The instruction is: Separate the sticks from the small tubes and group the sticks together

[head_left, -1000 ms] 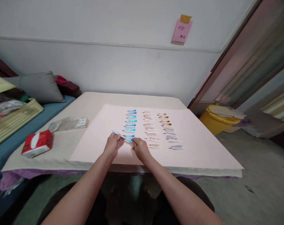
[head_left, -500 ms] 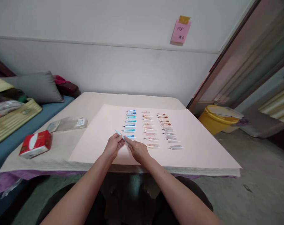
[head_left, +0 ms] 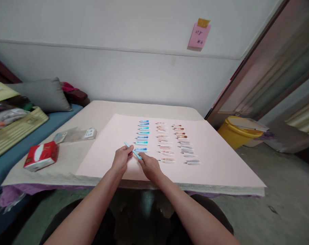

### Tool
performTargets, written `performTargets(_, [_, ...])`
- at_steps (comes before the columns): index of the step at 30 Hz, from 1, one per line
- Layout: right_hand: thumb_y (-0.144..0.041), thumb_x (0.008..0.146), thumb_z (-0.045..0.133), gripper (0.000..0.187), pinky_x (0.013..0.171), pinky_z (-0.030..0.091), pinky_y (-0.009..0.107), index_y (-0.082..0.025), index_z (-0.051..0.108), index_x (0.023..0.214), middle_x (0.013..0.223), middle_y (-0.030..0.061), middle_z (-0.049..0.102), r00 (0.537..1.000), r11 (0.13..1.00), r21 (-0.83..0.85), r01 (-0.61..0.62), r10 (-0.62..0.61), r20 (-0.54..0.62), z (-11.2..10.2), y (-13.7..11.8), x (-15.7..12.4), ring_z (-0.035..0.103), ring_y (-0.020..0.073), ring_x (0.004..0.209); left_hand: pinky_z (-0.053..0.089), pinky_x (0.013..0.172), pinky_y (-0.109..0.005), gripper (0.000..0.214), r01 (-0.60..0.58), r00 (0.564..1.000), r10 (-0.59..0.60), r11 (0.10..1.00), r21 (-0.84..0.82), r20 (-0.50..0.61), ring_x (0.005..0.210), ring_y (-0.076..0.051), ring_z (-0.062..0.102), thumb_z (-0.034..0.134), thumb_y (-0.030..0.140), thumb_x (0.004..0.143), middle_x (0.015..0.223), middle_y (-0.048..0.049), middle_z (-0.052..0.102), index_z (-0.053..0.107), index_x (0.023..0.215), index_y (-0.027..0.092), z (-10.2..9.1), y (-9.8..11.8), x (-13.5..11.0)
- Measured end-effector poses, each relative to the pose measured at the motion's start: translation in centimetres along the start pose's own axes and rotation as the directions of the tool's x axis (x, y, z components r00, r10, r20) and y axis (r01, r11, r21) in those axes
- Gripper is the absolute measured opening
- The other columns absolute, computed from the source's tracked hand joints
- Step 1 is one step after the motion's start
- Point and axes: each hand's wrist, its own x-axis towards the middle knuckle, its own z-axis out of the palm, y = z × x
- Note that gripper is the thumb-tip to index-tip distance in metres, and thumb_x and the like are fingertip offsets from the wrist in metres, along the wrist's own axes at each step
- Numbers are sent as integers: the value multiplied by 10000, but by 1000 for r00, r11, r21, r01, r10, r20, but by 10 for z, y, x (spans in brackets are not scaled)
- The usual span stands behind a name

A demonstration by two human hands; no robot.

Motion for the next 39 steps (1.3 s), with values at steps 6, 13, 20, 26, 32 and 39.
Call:
performTargets(6, [-181, 805, 454, 198, 577, 381, 194, -180, 634, 887, 556, -30, 541, 996, 837, 543, -74, 32, 85, 3, 12, 6, 507, 111, 560, 459, 711, -275, 228, -10, 993, 15, 999, -50, 118, 735, -145, 598, 722, 219, 608, 791, -82, 654, 578, 759, 126, -2, 4, -2])
performTargets(13, [-172, 769, 467, 180, 554, 357, 196, -173, 643, 807, 516, -45, 496, 996, 823, 562, -84, 65, 55, 4, 12, 6, 469, 102, 530, 475, 715, -271, 250, 35, 989, -24, 997, -73, 145, 751, -145, 613, 710, 267, 655, 813, -79, 652, 563, 814, 142, 1, 4, -5])
performTargets(20, [-166, 759, 475, 204, 547, 360, 193, -172, 661, 843, 519, -43, 513, 992, 766, 632, -120, 70, 104, 8, 9, 6, 464, 100, 524, 496, 668, -279, 268, 19, 999, -19, 1000, -23, 29, 617, -127, 610, 739, 195, 608, 674, -20, 601, 553, 793, 138, -2, 3, -2])
performTargets(26, [-150, 753, 478, 190, 538, 364, 188, -162, 657, 816, 498, -45, 500, 990, 750, 646, -143, 96, 108, 5, 9, 6, 453, 97, 508, 483, 716, -282, 304, 23, 994, -17, 998, -62, 108, 764, -164, 629, 698, 180, 631, 791, -77, 656, 556, 898, 151, 0, 5, -3])
performTargets(32, [-167, 771, 481, 173, 552, 368, 190, -184, 651, 798, 522, -42, 529, 995, 822, 561, -96, 59, 83, 7, 6, 5, 480, 99, 524, 422, 567, -186, 250, 1, 1000, -1, 1000, -6, 16, 611, -88, 561, 734, 245, 609, 712, -28, 617, 571, 771, 146, -2, 3, 0])
performTargets(39, [-172, 769, 477, 189, 535, 366, 192, -173, 655, 833, 513, -44, 523, 992, 774, 621, -121, 69, 107, 8, 8, 4, 475, 99, 511, 487, 740, -304, 315, 11, 997, 0, 990, -142, 73, 794, -175, 629, 668, 81, 637, 772, -66, 632, 543, 917, 151, -2, 4, -2])
